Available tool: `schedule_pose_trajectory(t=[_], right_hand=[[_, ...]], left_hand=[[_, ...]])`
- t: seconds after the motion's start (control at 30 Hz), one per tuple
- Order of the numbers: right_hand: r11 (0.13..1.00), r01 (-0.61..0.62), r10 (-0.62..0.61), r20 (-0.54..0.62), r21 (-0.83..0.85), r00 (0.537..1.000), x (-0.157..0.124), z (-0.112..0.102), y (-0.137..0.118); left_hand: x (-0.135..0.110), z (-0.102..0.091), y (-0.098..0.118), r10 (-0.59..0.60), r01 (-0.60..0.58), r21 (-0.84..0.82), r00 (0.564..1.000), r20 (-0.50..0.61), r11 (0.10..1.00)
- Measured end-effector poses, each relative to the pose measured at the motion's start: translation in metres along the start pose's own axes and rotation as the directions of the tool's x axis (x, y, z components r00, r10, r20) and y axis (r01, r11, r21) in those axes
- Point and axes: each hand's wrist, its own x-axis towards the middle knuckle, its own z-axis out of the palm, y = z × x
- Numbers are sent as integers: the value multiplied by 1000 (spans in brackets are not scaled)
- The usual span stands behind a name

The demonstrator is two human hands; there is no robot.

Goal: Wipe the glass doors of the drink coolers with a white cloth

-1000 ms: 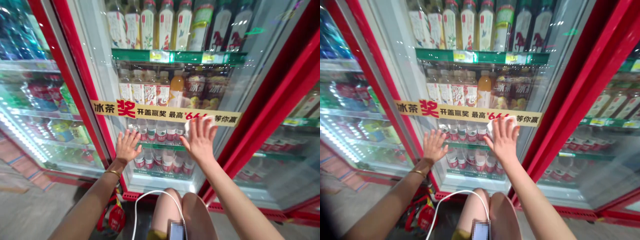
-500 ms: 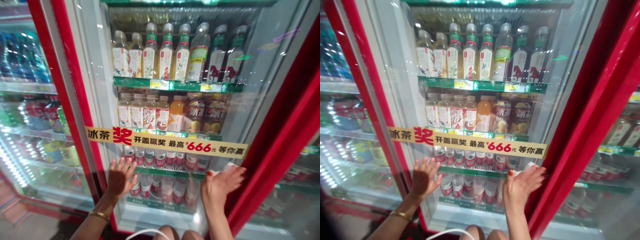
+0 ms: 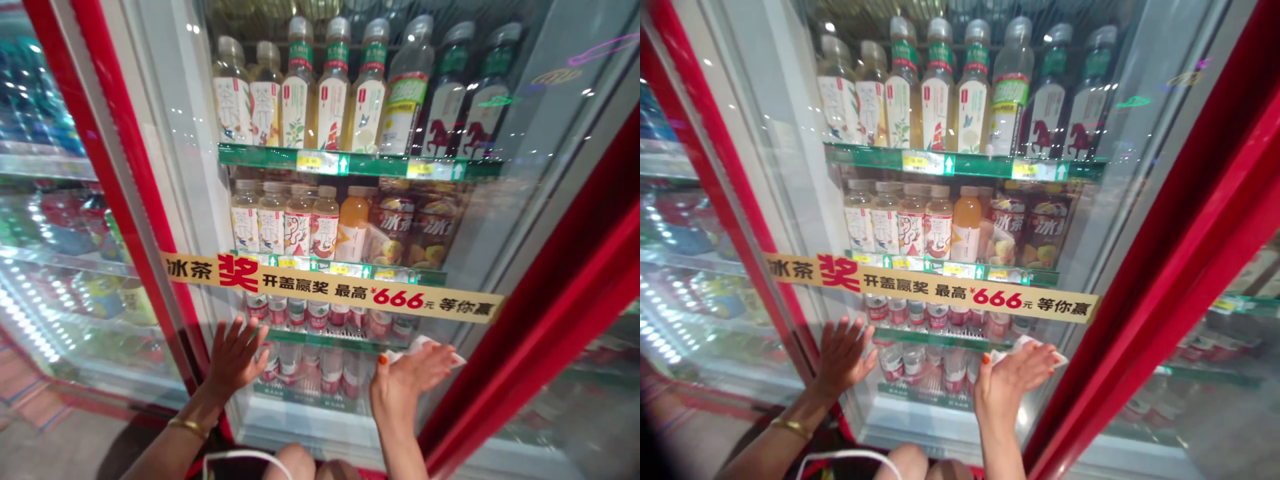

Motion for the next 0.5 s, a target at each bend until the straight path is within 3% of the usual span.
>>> schedule_pose_trajectory(t=[0.13,0.23,0.33,0.4,0.5], right_hand=[[976,208,-195,170,-64,966,-33,10,-9],[994,102,-94,176,-36,980,-41,8,11],[999,-53,51,126,12,991,-23,2,24],[994,-105,104,86,10,991,-9,3,14],[997,-74,72,86,18,994,-13,13,-26]], left_hand=[[0,2,4,-47,46,32,999,15,998],[4,2,1,-10,11,38,1000,-8,999],[8,4,-2,30,-29,20,999,-41,999],[9,6,-3,40,-40,3,998,-51,999],[9,9,-4,39,-40,-19,998,-48,999]])
